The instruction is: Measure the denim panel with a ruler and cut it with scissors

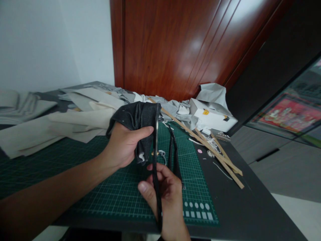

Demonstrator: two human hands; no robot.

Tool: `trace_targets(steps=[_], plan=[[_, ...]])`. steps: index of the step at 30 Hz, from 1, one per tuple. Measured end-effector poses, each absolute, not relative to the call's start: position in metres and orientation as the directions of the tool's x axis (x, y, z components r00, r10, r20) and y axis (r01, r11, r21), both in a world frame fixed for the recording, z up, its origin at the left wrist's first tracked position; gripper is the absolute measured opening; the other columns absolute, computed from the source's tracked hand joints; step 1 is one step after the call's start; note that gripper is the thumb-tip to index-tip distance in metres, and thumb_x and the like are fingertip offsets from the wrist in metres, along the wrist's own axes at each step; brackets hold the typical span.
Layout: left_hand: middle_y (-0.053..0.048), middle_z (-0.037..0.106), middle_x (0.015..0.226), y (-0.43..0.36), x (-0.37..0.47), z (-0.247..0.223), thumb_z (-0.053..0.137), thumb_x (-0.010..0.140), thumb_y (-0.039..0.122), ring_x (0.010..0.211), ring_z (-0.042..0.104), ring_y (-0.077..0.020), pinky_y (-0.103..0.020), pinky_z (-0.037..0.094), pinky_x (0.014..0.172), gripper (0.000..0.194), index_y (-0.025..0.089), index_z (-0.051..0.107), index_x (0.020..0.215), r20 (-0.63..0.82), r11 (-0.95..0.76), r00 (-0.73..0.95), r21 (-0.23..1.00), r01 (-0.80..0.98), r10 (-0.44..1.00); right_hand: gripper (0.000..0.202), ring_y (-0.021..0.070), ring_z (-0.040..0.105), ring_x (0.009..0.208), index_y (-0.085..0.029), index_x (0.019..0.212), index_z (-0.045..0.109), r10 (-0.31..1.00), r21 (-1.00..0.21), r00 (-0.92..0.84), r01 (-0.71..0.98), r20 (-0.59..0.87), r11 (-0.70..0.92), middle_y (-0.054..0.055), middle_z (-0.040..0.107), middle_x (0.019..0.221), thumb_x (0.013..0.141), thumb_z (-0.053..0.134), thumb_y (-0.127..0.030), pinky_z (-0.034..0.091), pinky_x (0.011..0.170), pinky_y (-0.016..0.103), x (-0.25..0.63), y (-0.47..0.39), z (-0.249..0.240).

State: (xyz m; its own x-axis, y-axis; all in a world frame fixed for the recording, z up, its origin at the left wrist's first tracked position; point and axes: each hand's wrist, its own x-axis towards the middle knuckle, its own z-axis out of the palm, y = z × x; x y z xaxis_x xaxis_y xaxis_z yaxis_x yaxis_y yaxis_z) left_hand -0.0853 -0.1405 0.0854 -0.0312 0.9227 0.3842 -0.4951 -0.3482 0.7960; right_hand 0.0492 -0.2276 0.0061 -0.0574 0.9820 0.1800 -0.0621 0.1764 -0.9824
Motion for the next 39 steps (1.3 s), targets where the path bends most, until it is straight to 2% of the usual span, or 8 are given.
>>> trace_targets(steps=[13, 18, 22, 25, 33, 39], plan=[[0.001, 0.069, 0.076, -0.143, -0.085, 0.087, 0.077, 0.068, 0.014, 0.066, 0.068, -0.0166, -0.03, 0.061, 0.064, 0.018, 0.02, 0.06, 0.073, 0.352, -0.311, -0.022, 0.795, -0.521, 0.936, 0.041, 0.0104, 0.044, 0.051, -0.021, 0.107, 0.077, 0.988, -0.987, -0.04, -0.062, 0.151, 0.149, -0.005, 0.058, 0.067, 0.073, 0.096, -0.035, 0.034, 0.047, 0.023, 0.048, -0.229, 0.007], [0.001, 0.069, 0.072, -0.145, -0.085, 0.088, 0.08, 0.068, 0.017, 0.063, 0.069, -0.018, -0.031, 0.061, 0.059, 0.019, 0.02, 0.066, 0.079, 0.324, -0.281, -0.013, 0.8, -0.531, 0.946, 0.041, 0.0099, 0.043, 0.05, -0.021, 0.104, 0.078, 0.991, -0.989, -0.019, -0.069, 0.133, 0.132, -0.006, 0.058, 0.065, 0.071, 0.097, -0.036, 0.034, 0.047, 0.023, 0.047, -0.23, 0.008], [0.001, 0.069, 0.074, -0.145, -0.085, 0.088, 0.079, 0.068, 0.015, 0.061, 0.067, -0.0168, -0.03, 0.06, 0.056, 0.019, 0.019, 0.064, 0.078, 0.325, -0.271, 0.003, 0.794, -0.543, 0.946, 0.042, 0.0099, 0.044, 0.049, -0.021, 0.103, 0.078, 0.991, -0.989, -0.021, -0.066, 0.131, 0.129, -0.005, 0.058, 0.064, 0.07, 0.097, -0.036, 0.033, 0.046, 0.022, 0.047, -0.23, 0.008], [0.0, 0.07, 0.077, -0.144, -0.085, 0.087, 0.078, 0.067, 0.014, 0.062, 0.066, -0.0159, -0.03, 0.059, 0.058, 0.02, 0.019, 0.06, 0.073, 0.341, -0.286, -0.002, 0.787, -0.546, 0.94, 0.043, 0.0094, 0.044, 0.047, -0.022, 0.102, 0.078, 0.995, -0.991, 0.002, -0.082, 0.101, 0.101, -0.005, 0.058, 0.063, 0.067, 0.098, -0.038, 0.033, 0.044, 0.021, 0.046, -0.232, 0.009], [0.0, 0.068, 0.081, -0.143, -0.086, 0.085, 0.077, 0.068, 0.014, 0.07, 0.066, -0.0168, -0.031, 0.058, 0.065, 0.019, 0.019, 0.063, 0.079, 0.357, -0.309, -0.016, 0.784, -0.538, 0.934, 0.046, 0.0078, 0.043, 0.045, -0.021, 0.097, 0.078, 0.998, -0.989, 0.042, -0.138, 0.042, 0.047, -0.006, 0.058, 0.061, 0.062, 0.101, -0.039, 0.033, 0.042, 0.019, 0.04, -0.235, 0.014], [0.0, 0.068, 0.082, -0.144, -0.085, 0.084, 0.077, 0.069, 0.014, 0.069, 0.066, -0.016, -0.03, 0.057, 0.064, 0.019, 0.018, 0.064, 0.082, 0.365, -0.319, -0.021, 0.782, -0.535, 0.931, 0.046, 0.0074, 0.041, 0.045, -0.019, 0.1, 0.077, 0.997, -0.994, 0.05, -0.098, 0.053, 0.058, -0.006, 0.057, 0.061, 0.066, 0.098, -0.042, 0.034, 0.042, 0.019, 0.039, -0.234, 0.01]])
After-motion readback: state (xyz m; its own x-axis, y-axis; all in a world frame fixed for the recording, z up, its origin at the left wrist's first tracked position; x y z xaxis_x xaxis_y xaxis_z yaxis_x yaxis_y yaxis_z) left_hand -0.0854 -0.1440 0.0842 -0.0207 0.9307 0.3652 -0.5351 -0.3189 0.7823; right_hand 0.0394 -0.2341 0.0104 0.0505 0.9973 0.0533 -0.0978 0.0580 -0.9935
